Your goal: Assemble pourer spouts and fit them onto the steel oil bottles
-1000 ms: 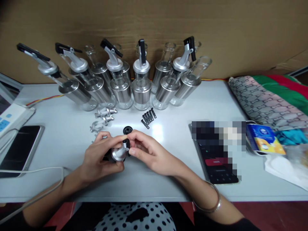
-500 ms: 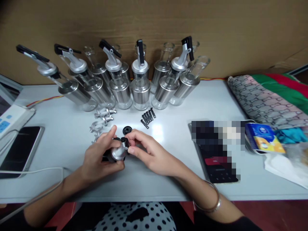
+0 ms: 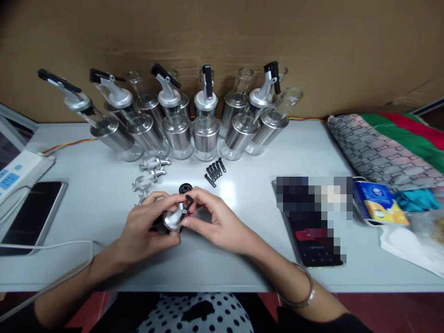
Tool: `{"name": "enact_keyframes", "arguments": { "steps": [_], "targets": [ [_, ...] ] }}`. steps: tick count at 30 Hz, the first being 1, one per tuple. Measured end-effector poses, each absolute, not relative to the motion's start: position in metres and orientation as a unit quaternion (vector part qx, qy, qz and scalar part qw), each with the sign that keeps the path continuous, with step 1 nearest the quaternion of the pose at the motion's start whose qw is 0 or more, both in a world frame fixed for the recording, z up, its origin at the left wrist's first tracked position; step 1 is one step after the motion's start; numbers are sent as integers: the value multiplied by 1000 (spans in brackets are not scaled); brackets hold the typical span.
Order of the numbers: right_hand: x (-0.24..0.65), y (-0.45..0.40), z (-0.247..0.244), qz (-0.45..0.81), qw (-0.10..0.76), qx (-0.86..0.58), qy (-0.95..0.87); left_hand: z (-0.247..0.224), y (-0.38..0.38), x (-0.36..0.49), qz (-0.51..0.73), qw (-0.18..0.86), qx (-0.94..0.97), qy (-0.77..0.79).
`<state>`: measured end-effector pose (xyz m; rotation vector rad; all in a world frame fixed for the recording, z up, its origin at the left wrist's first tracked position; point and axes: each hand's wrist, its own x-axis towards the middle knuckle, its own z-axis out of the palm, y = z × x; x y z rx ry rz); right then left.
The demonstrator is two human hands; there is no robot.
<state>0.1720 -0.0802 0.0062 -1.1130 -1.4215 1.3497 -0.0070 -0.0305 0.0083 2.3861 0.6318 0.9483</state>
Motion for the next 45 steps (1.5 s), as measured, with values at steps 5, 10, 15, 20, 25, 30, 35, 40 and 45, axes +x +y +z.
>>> {"name": "enact_keyframes", "arguments": {
  "steps": [5, 10, 15, 20, 25, 30, 35, 40, 45],
  "targets": [
    [177, -78, 10, 571, 461, -406, -545, 9, -32, -7, 344, 242, 881, 215],
    [176, -75, 10, 582, 448, -418, -534, 6, -33, -7, 336, 222, 892, 206],
    [172, -75, 11, 593, 455, -398, -532, 1, -36, -7, 372, 193, 884, 207],
    [171, -75, 10, 540, 485, -415, -548, -5, -38, -5, 400, 147, 880, 209],
    [178, -79, 19, 511, 540, -423, -518, -4, -36, -6, 370, 177, 876, 255],
    [201, -78, 59, 386, 580, -467, -545, 0, -36, -7, 366, 168, 883, 242],
    [234, -49, 79, 110, 404, -637, -647, 0, -37, -6, 368, 157, 889, 223],
    [259, -9, 53, 34, 331, -673, -660, 1, -35, -6, 363, 154, 891, 226],
    [260, 2, 46, 18, 333, -670, -663, 3, -35, -5, 358, 157, 893, 223]
  ]
}}
